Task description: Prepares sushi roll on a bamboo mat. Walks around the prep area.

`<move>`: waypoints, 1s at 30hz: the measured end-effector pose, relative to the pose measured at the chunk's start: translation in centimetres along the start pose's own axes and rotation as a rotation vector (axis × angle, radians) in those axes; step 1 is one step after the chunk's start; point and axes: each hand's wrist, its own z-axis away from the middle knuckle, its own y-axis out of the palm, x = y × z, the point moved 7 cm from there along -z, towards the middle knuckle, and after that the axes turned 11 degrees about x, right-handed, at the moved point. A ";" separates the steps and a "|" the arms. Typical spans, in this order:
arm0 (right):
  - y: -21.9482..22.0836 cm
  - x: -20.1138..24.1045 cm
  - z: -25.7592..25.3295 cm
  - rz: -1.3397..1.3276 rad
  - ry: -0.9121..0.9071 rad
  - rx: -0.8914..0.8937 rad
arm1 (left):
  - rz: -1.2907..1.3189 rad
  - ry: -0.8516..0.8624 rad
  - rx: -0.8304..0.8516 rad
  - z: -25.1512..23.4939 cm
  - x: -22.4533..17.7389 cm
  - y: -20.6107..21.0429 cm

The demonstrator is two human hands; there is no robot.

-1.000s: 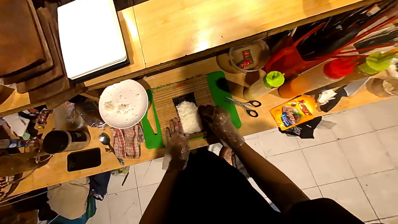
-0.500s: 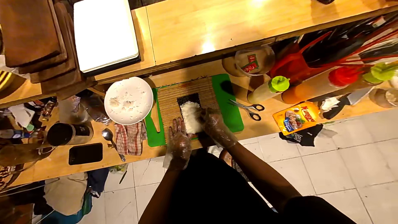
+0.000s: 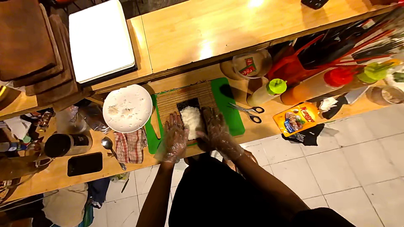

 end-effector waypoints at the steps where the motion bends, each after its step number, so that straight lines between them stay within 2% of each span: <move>1: 0.2 0.2 -0.2 0.006 -0.001 -0.003 | -0.008 0.010 0.001 -0.4 0.1 -0.1; 9: 1.4 0.6 -0.9 0.056 -0.004 0.018 | -0.050 0.049 -0.035 -1.3 0.4 0.5; 15: -0.8 -0.6 -1.1 -0.072 0.046 -0.014 | -0.048 0.036 -0.066 -1.5 0.7 0.9; 24: 0.0 -0.4 -2.0 -0.152 0.041 0.102 | -0.087 0.061 -0.019 -1.4 0.4 0.3; 30: -0.4 -0.5 -2.0 -0.181 0.060 0.037 | -0.082 0.082 -0.043 -1.4 0.5 0.4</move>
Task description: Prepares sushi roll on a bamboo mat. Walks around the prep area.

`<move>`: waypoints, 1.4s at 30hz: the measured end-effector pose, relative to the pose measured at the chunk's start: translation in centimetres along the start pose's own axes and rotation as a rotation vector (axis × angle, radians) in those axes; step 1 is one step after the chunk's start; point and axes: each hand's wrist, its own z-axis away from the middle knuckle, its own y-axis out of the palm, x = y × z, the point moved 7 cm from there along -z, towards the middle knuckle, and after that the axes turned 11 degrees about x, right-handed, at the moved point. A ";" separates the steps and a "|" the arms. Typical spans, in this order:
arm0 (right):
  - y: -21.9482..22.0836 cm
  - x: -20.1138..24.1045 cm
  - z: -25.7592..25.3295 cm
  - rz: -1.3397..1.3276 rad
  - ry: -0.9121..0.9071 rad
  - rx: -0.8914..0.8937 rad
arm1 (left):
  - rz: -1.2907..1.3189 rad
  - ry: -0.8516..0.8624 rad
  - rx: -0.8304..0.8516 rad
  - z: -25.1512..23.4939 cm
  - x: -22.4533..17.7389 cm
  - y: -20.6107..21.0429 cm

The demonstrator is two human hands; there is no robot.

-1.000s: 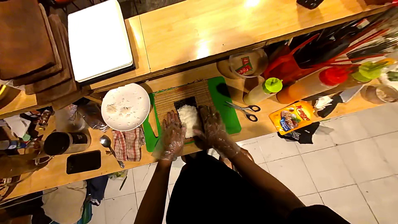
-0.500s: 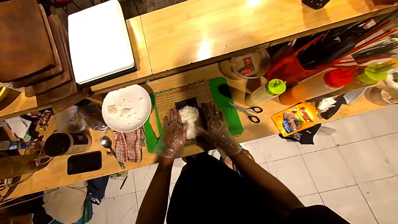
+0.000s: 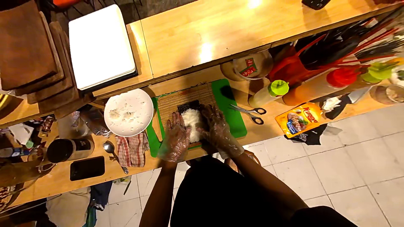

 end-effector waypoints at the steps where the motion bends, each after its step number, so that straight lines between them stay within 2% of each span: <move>1: 0.1 0.1 -0.1 0.008 -0.004 0.002 | 0.000 -0.002 -0.002 0.1 0.0 0.0; 9: 1.3 0.8 0.0 0.216 -0.092 -0.020 | 0.011 -0.009 0.020 0.1 -0.2 0.1; 16: 2.1 1.8 -0.1 0.239 -0.083 -0.014 | -0.004 -0.002 0.052 0.1 -0.1 0.0; 19: 1.8 2.1 -0.4 0.256 -0.049 0.070 | -0.013 0.001 0.059 0.1 -0.2 0.0; 27: 1.5 2.8 -0.5 0.212 -0.101 0.015 | 0.105 0.015 0.011 -0.1 0.4 -0.2; 33: 1.6 2.9 -0.9 0.227 -0.057 0.103 | 0.067 0.051 0.032 -1.2 1.2 0.0; 38: 2.5 4.1 -0.4 0.255 -0.153 0.026 | 0.032 0.059 0.055 -1.0 1.0 -0.3; 42: 3.2 4.0 -0.8 0.238 -0.155 0.073 | 0.001 0.061 0.104 -0.4 0.8 -0.7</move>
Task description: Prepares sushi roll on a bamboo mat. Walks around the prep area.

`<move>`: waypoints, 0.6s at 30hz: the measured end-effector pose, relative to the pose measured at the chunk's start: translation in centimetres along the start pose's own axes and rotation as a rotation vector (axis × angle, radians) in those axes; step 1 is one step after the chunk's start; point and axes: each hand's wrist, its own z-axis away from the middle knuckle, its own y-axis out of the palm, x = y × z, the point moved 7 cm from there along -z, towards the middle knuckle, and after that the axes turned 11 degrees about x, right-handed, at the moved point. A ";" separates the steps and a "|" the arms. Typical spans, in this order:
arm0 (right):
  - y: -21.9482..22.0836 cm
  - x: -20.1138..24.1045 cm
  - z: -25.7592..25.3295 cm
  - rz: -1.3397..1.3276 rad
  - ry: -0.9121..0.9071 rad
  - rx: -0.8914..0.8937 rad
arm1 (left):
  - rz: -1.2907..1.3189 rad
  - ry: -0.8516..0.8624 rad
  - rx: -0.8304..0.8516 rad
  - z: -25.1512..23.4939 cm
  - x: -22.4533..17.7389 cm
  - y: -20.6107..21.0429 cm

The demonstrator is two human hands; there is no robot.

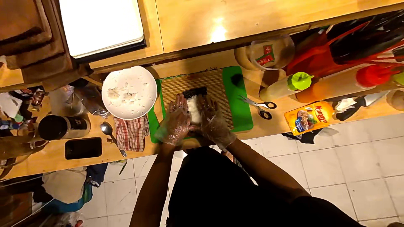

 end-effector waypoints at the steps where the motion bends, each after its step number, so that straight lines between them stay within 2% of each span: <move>1: 0.0 0.0 -0.1 -0.003 0.001 0.015 | 0.007 -0.003 -0.006 -0.1 0.1 0.1; 4: -1.2 0.3 -0.2 0.022 0.024 0.090 | -0.017 -0.004 -0.025 -0.5 0.1 0.2; 7: -2.2 1.3 -0.6 0.061 0.006 0.084 | -0.009 0.024 -0.038 -0.4 0.2 -0.1; 13: -0.4 1.0 -1.0 -0.015 -0.059 0.092 | 0.069 0.052 -0.003 0.2 0.2 -0.3; 18: -2.1 2.0 -1.2 0.040 -0.059 0.109 | 0.058 0.050 -0.039 0.2 0.1 -0.4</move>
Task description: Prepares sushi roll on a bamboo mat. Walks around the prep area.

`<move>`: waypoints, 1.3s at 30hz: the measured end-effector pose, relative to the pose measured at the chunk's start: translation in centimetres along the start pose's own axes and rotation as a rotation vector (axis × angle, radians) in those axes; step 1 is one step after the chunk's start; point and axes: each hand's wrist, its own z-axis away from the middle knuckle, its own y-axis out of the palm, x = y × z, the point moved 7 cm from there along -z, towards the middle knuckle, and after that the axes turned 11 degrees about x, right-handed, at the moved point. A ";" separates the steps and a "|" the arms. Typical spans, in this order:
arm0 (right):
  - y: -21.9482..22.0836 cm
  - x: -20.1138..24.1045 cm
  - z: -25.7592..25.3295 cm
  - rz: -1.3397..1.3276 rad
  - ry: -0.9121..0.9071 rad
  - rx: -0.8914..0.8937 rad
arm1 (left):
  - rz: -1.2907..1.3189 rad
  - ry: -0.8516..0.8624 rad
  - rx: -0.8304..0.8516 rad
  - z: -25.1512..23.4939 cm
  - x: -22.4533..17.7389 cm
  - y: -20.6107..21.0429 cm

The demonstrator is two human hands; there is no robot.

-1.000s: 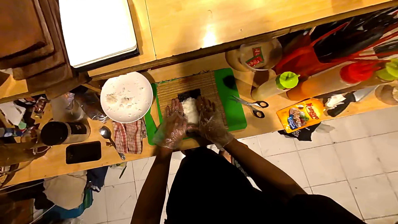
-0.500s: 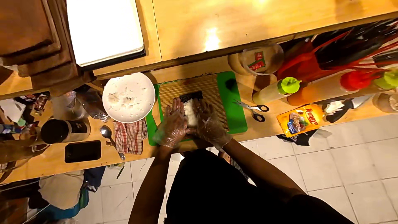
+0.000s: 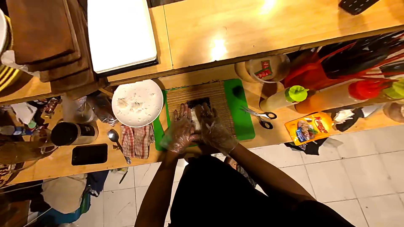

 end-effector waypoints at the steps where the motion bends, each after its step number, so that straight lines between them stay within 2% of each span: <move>1: -0.3 0.4 0.0 0.011 -0.036 -0.020 | 0.053 0.002 -0.014 0.1 0.0 -0.2; 4: 0.8 0.4 -0.6 0.010 -0.097 -0.043 | 0.134 0.012 -0.013 0.3 -0.4 -0.9; 9: 0.9 0.4 -1.1 0.012 -0.050 0.008 | 0.134 0.029 -0.042 0.2 0.0 -0.4; 15: 0.7 1.1 0.5 -0.027 -0.127 -0.125 | 0.014 0.061 -0.052 0.0 -0.1 -0.2; 22: 0.4 -1.0 2.8 -0.009 0.081 -0.048 | -0.121 -0.058 0.014 1.4 -0.9 -0.1; 29: 1.8 0.8 1.7 -0.007 -0.056 -0.134 | -0.166 0.053 0.063 1.1 -1.1 0.6; 32: 1.9 0.7 1.4 -0.020 -0.064 -0.093 | -0.144 0.068 0.088 1.1 -1.5 0.1; 35: 1.7 1.1 1.5 -0.026 -0.077 -0.094 | -0.090 0.076 0.036 0.9 -0.9 0.5; 37: 1.2 0.4 1.9 -0.056 -0.028 -0.135 | -0.087 0.032 0.048 0.8 -0.7 0.6; 39: -0.7 -1.5 2.8 -0.082 0.122 -0.083 | -0.095 -0.031 0.028 1.2 -0.8 0.2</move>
